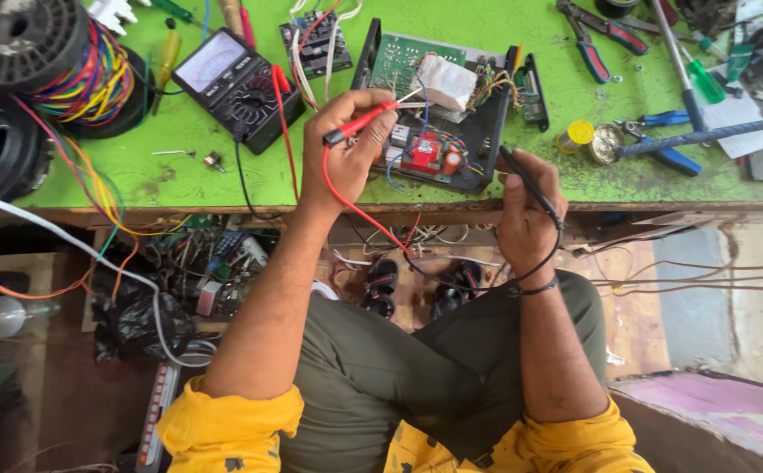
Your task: The person sits on the floor and uses a multimeter to test components on an open electronic device. They probe various points on the circuit board and capacitors with the multimeter leads, then use a screwdriver to adjust parts inside the device.
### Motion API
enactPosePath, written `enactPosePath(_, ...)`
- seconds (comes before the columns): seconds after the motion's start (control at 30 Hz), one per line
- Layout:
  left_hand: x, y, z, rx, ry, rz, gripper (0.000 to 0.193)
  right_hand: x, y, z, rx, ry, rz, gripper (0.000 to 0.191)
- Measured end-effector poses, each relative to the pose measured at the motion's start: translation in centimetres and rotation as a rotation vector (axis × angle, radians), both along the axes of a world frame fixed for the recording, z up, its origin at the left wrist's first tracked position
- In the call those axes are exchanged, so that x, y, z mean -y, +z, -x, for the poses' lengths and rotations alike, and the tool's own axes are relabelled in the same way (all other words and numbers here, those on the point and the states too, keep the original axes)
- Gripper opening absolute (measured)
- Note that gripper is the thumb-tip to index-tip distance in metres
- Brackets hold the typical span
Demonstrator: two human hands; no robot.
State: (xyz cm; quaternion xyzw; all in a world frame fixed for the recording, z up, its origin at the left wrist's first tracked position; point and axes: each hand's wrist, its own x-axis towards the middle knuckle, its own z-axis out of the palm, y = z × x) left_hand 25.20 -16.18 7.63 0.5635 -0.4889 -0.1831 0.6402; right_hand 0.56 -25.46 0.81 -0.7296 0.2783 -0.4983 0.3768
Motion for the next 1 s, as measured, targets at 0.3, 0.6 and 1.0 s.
enactPosePath(0.3,-4.7,-0.2,5.2,0.034,-0.02,-0.114,0.017,0.9,-2.1,-0.2,0.363,-0.053,-0.155,0.023)
enactPosePath(0.6,-6.2,-2.6,7.6,0.214,0.076,-0.194,0.025,-4.9,-2.5,-1.4,0.124,-0.056,0.127,0.008)
enactPosePath(1.0,-4.9,-3.8,7.9,0.485,0.069,-0.169,0.032,-5.5,0.1,-3.0,-0.149,-0.132,0.164,0.021)
